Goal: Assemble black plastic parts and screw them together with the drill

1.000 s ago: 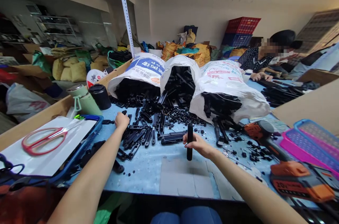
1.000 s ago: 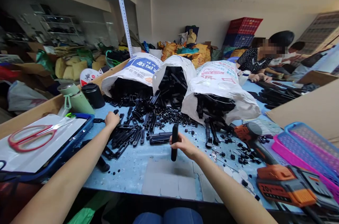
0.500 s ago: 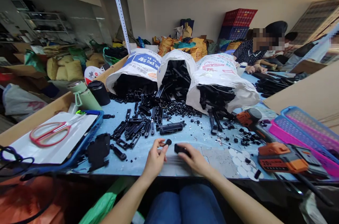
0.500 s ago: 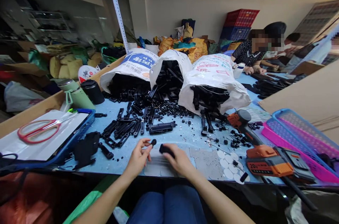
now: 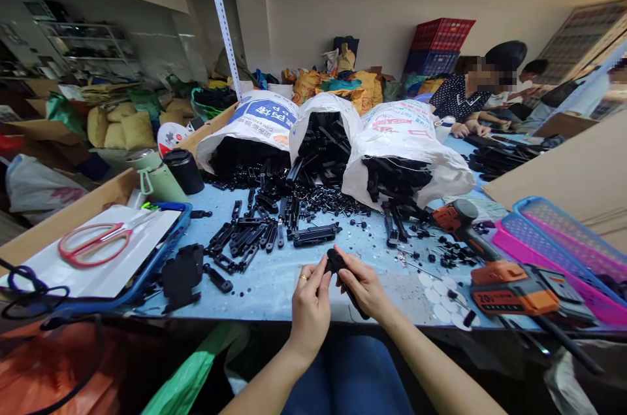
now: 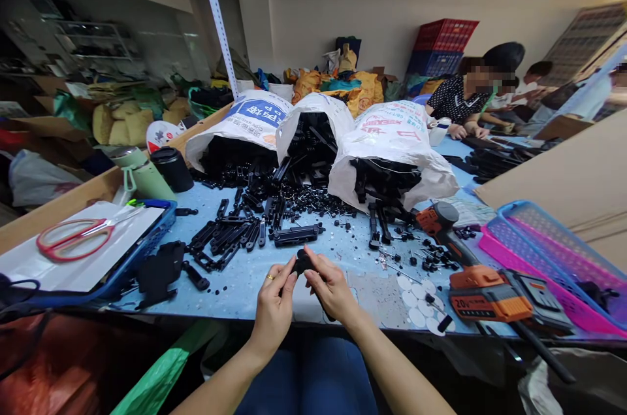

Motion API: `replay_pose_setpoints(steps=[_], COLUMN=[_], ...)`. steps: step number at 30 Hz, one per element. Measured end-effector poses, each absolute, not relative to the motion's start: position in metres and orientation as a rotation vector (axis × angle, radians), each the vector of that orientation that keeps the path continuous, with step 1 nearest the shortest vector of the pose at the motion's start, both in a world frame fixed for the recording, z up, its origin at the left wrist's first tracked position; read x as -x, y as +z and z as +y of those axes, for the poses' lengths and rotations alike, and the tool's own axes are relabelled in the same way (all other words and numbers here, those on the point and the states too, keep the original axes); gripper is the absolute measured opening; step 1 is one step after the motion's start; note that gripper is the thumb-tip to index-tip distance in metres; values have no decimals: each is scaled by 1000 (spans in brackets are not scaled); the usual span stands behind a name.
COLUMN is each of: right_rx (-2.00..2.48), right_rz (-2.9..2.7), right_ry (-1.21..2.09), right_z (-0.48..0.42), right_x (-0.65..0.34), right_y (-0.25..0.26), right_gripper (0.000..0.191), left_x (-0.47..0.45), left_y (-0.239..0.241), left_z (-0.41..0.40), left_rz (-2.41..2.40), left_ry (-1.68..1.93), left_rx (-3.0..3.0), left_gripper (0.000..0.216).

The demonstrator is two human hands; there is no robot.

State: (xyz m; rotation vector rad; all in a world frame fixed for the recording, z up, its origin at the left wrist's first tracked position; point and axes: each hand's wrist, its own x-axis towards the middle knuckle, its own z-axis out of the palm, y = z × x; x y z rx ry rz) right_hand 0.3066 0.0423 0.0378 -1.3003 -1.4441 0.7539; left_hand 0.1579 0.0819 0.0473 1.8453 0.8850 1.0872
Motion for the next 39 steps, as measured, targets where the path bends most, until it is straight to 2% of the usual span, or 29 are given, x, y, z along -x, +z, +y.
replay_pose_setpoints(steps=[7, 11, 14, 17, 18, 19, 22, 24, 28, 31, 34, 36, 39], right_rx=[1311, 1332, 1465, 1984, 2233, 2329, 2409, 2402, 2293, 2106, 1969, 1955, 1848], right_rz=[-1423, -1377, -1577, -1855, -1867, -1856, -1943, -2074, -2326, -2454, -2338, -2192, -2205], right_ry=[603, 590, 646, 323, 91, -6, -89, -63, 20, -1, 17, 202, 673], right_z=[37, 39, 51, 74, 82, 90, 108, 114, 116, 111, 94, 74, 38], right_x=[-285, -278, -297, -353, -379, -405, -479, -512, -542, -538, -512, -482, -430], right_y=[34, 18, 8, 10, 14, 19, 36, 43, 43, 43, 53, 61, 66], right_gripper=[47, 50, 48, 43, 42, 43, 43, 41, 40, 34, 33, 40, 42], left_x=[-163, -159, -155, -148, -147, -146, -149, -153, -150, -144, -146, -152, -161], left_y=[49, 42, 27, 13, 11, 10, 16, 22, 27, 24, 18, 15, 15], left_z=[89, 102, 101, 97, 97, 99, 109, 117, 122, 120, 117, 117, 119], left_rz=[798, 692, 925, 1114, 1056, 939, 510, 430, 584, 712, 723, 652, 584], left_ry=[1241, 1118, 969, 745, 659, 576, 331, 233, 234, 198, 154, 141, 100], left_rx=[-1829, -1955, -1998, -2244, -2397, -2553, -2860, -2946, -3022, -2987, -2877, -2799, -2725], left_gripper=[34, 33, 37, 45, 49, 52, 47, 43, 40, 33, 35, 38, 33])
